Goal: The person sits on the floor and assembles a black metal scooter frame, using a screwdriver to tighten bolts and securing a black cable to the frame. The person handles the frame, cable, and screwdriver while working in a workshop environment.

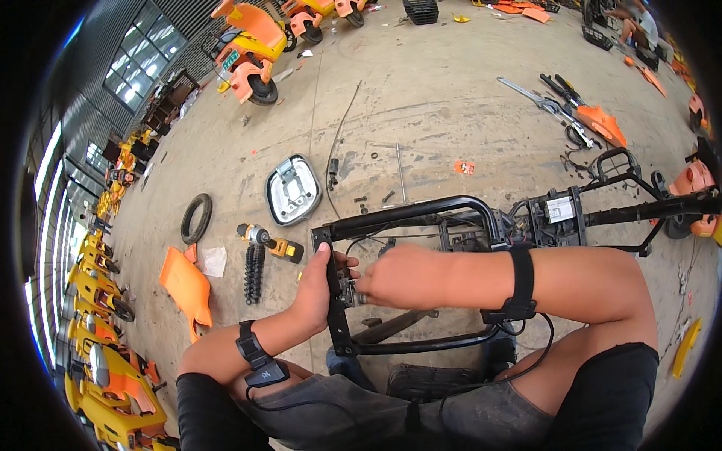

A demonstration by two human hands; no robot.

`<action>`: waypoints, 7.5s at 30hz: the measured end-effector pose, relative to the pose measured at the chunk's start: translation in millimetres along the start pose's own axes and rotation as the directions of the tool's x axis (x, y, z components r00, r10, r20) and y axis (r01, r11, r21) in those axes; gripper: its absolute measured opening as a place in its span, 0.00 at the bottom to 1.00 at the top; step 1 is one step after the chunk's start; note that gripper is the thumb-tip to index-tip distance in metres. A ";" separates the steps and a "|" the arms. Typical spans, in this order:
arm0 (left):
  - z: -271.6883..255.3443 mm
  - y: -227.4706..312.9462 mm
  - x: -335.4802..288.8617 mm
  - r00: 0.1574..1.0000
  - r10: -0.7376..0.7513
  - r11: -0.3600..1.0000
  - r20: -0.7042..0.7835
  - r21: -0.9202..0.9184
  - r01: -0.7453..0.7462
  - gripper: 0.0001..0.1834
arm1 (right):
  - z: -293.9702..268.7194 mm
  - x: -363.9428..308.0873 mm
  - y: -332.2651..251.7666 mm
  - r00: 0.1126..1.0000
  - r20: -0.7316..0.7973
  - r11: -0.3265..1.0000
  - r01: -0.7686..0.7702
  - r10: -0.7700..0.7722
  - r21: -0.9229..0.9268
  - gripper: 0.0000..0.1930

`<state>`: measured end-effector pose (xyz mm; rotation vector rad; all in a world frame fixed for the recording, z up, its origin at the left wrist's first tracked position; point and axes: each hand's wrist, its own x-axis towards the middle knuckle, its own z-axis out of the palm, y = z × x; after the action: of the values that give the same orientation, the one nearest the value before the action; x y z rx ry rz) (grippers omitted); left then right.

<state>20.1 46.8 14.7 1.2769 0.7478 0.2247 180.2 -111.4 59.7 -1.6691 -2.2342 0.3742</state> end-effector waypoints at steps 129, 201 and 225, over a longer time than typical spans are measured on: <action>-0.4 1.2 -0.2 1.000 -0.005 1.000 -0.020 0.003 0.005 0.29 | 48.0 3.5 -19.1 0.977 0.119 0.956 0.201 -0.179 -0.212 0.06; -6.2 0.6 -2.1 0.998 -0.044 0.996 0.040 -0.071 0.047 0.29 | 15.4 25.1 -16.0 0.963 -0.213 0.984 0.176 -0.165 0.034 0.09; 4.3 7.6 -6.9 0.999 -0.045 0.992 0.008 -0.115 0.045 0.27 | 33.0 20.0 -18.7 0.952 0.209 0.970 0.238 -0.223 -0.051 0.06</action>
<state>19.5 42.0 24.7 1.1501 0.7477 0.2245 145.1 -97.9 39.0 -1.4375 -2.5902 0.4200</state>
